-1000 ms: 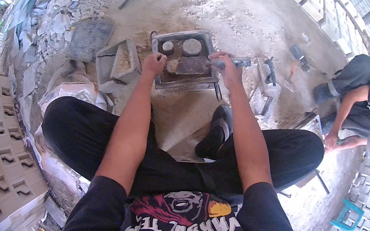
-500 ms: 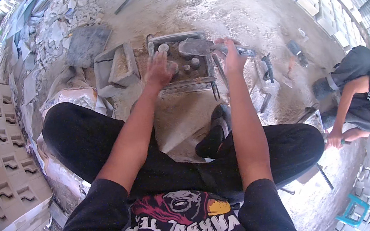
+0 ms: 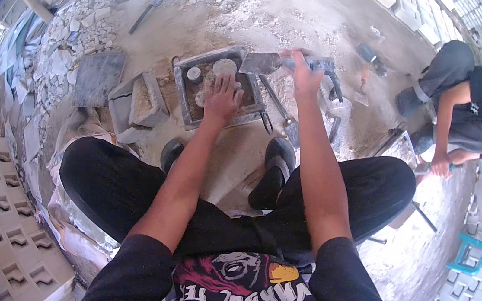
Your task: The person uses a small trowel and a cylindrical tool to press and shape light-colored material into a metal mold, clearing excess material by hand.
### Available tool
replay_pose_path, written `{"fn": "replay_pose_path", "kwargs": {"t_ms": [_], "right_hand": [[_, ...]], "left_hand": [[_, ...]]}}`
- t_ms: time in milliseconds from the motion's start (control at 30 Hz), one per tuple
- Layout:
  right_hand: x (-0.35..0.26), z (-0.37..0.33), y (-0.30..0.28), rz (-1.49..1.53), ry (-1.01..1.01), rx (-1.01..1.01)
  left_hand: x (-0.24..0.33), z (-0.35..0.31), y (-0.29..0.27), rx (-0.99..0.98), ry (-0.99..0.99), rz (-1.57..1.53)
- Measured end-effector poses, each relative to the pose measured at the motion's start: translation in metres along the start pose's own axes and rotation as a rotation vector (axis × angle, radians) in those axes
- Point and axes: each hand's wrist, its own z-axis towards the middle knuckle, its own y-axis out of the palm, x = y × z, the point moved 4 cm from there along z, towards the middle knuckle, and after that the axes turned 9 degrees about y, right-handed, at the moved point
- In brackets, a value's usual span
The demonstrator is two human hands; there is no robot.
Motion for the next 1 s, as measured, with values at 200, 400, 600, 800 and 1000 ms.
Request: {"fn": "replay_pose_path", "kwargs": {"t_ms": [200,400,600,800,1000], "right_hand": [[-0.01,-0.002,0.009,-0.263,-0.067,-0.241],[0.004,-0.022,0.051,-0.718,-0.278,-0.347],[0.012,-0.007,0.042,-0.698,-0.263,-0.212],[-0.051,-0.028,0.067,-0.239,-0.498,0.027],[-0.011,0.006,0.01,-0.517,-0.2,0.151]], "left_hand": [[0.005,0.002,0.005,0.037,0.108,0.0],[0.016,-0.025,0.016,-0.021,0.272,-0.066],[0.004,0.0,-0.021,0.059,0.101,-0.533],[-0.046,0.015,-0.005,0.264,-0.121,-0.091],[-0.034,0.011,0.007,0.163,-0.222,0.058]]}}
